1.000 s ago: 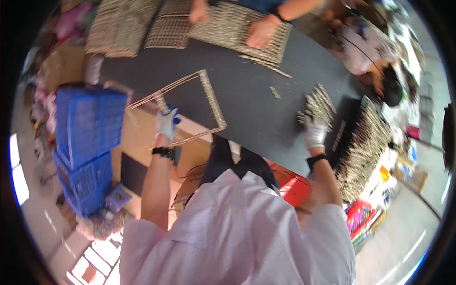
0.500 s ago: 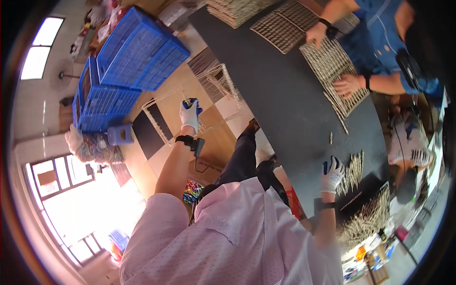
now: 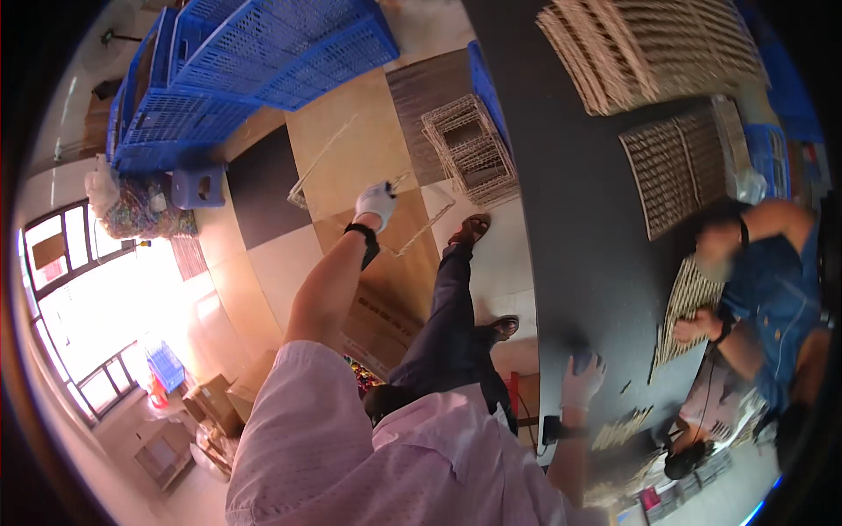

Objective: The person assembles woven basket frames by inserting thin sticks into a rectangular grid structure. They pick up sticks from a pile on the table, place them into the frame slots, and occasionally adjust the frame or stack completed units.

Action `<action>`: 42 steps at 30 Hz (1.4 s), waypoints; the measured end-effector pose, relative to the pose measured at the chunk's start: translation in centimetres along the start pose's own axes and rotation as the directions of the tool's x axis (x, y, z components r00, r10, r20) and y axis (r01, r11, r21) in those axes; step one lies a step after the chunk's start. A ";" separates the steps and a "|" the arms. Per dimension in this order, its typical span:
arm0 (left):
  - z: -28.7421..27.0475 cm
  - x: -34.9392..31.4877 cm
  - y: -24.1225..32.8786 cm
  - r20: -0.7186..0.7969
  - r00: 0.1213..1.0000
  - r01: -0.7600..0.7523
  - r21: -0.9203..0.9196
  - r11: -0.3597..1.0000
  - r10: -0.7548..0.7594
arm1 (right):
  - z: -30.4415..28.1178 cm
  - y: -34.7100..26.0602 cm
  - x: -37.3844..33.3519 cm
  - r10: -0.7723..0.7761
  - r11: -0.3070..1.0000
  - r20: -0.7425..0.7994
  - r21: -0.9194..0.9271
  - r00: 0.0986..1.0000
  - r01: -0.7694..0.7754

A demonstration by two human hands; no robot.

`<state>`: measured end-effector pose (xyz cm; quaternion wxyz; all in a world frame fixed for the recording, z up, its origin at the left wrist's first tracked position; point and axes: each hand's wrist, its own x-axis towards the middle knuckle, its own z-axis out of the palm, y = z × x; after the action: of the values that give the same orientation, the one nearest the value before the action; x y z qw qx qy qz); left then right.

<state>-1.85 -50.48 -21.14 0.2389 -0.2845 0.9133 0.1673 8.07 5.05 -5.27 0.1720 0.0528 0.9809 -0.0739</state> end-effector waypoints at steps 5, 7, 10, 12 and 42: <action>2.5 7.8 7.6 0.047 0.989 -0.142 0.039 0.989 0.140 | -0.7 -1.9 0.3 0.188 0.980 0.043 -0.070 0.981 -0.185; 4.1 11.0 9.4 0.136 0.972 -0.203 0.065 0.977 0.193 | -1.4 -3.0 0.6 0.212 0.976 0.075 -0.077 0.974 -0.206; 6.1 15.1 11.8 0.247 0.942 -0.256 0.096 0.962 0.226 | -1.3 -3.3 1.0 0.270 0.959 0.105 -0.117 0.957 -0.258; 7.2 17.5 13.3 0.309 0.921 -0.287 0.119 0.951 0.239 | -1.9 -4.4 1.4 0.303 0.951 0.120 -0.110 0.946 -0.290; 20.1 8.6 12.6 0.197 0.884 -0.370 -0.262 0.891 0.425 | -1.3 -5.3 3.4 0.494 0.856 0.215 -0.287 0.842 -0.429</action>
<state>-8.71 -35.54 -40.24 0.2796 -0.0913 0.8910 0.3457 3.79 0.31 -4.58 0.3273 0.2577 0.9059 0.0762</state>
